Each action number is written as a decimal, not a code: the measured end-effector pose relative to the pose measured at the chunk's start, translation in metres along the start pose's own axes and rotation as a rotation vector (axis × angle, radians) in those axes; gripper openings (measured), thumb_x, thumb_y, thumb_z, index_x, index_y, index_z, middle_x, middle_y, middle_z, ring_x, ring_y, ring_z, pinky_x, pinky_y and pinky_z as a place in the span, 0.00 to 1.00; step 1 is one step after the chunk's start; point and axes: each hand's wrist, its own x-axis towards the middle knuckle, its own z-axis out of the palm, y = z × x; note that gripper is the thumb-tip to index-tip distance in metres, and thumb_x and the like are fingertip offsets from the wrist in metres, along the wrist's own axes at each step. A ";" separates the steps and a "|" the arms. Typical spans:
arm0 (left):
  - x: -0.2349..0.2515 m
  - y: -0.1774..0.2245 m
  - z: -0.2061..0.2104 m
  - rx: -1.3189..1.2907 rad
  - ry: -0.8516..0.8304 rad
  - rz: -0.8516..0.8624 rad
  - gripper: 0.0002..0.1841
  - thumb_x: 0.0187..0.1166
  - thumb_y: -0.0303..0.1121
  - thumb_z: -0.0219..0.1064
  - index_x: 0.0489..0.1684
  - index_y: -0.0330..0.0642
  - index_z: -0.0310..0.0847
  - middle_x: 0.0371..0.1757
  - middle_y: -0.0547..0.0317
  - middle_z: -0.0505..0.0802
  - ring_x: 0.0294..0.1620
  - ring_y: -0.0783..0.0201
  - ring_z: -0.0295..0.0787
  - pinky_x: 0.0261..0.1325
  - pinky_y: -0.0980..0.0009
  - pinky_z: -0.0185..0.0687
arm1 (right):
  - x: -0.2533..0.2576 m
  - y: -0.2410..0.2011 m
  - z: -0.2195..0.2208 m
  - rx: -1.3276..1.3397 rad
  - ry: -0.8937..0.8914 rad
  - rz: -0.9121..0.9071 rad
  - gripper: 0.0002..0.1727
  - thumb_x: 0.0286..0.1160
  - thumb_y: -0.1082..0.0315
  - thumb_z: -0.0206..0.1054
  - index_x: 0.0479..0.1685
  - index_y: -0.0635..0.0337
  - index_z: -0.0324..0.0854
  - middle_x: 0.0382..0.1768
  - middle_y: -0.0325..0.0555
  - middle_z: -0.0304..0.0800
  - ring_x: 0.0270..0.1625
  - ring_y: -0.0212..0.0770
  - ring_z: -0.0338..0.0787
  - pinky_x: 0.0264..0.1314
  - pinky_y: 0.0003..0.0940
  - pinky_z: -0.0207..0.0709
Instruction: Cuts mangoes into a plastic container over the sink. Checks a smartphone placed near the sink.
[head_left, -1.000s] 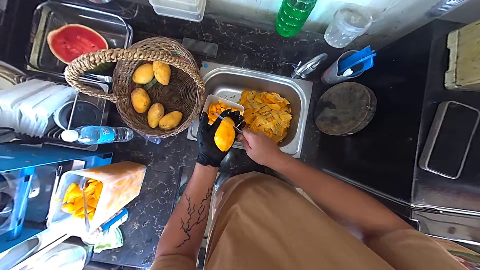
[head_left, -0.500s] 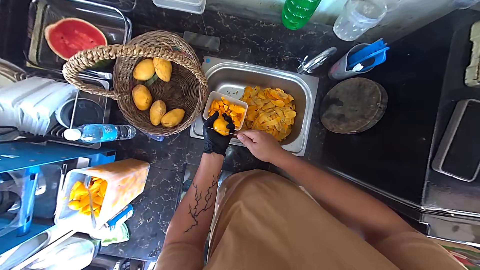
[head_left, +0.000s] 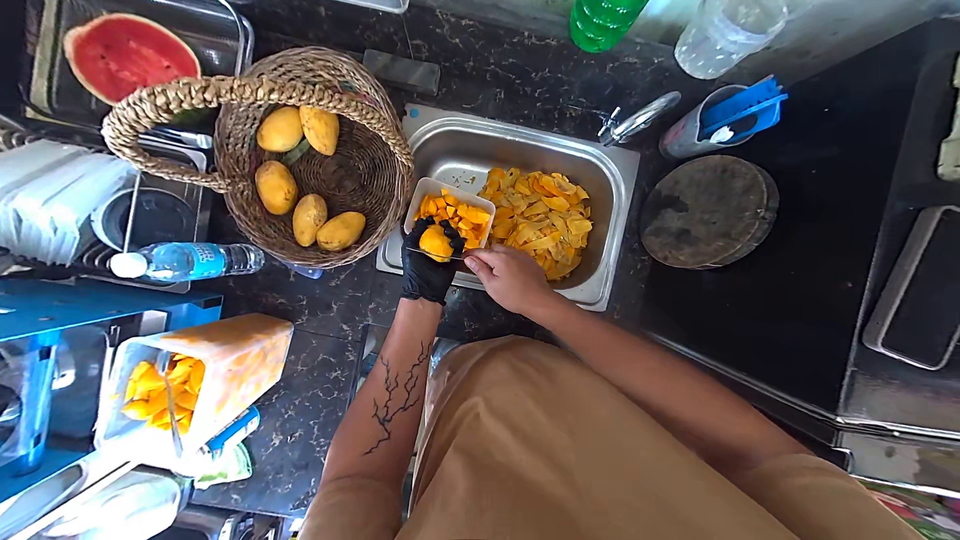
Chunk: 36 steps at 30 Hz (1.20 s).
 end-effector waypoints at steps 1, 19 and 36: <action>0.003 0.001 0.005 -0.004 0.047 0.025 0.17 0.89 0.52 0.47 0.49 0.52 0.76 0.39 0.59 0.85 0.37 0.63 0.86 0.42 0.69 0.86 | 0.003 0.000 0.001 -0.009 0.001 0.009 0.24 0.92 0.42 0.48 0.67 0.33 0.88 0.46 0.42 0.92 0.55 0.45 0.89 0.58 0.53 0.80; -0.006 0.016 0.069 0.184 0.343 0.113 0.19 0.68 0.19 0.48 0.54 0.50 0.66 0.49 0.56 0.83 0.48 0.60 0.85 0.49 0.58 0.84 | 0.045 0.000 0.000 0.133 -0.172 0.215 0.29 0.93 0.41 0.43 0.61 0.43 0.89 0.50 0.50 0.94 0.57 0.56 0.91 0.52 0.70 0.78; 0.005 0.009 0.082 0.128 0.457 0.230 0.17 0.75 0.16 0.47 0.58 0.45 0.65 0.48 0.56 0.81 0.48 0.62 0.83 0.57 0.60 0.83 | 0.063 -0.016 0.003 -0.132 -0.100 0.253 0.28 0.93 0.43 0.42 0.59 0.42 0.90 0.54 0.47 0.94 0.64 0.53 0.89 0.58 0.65 0.77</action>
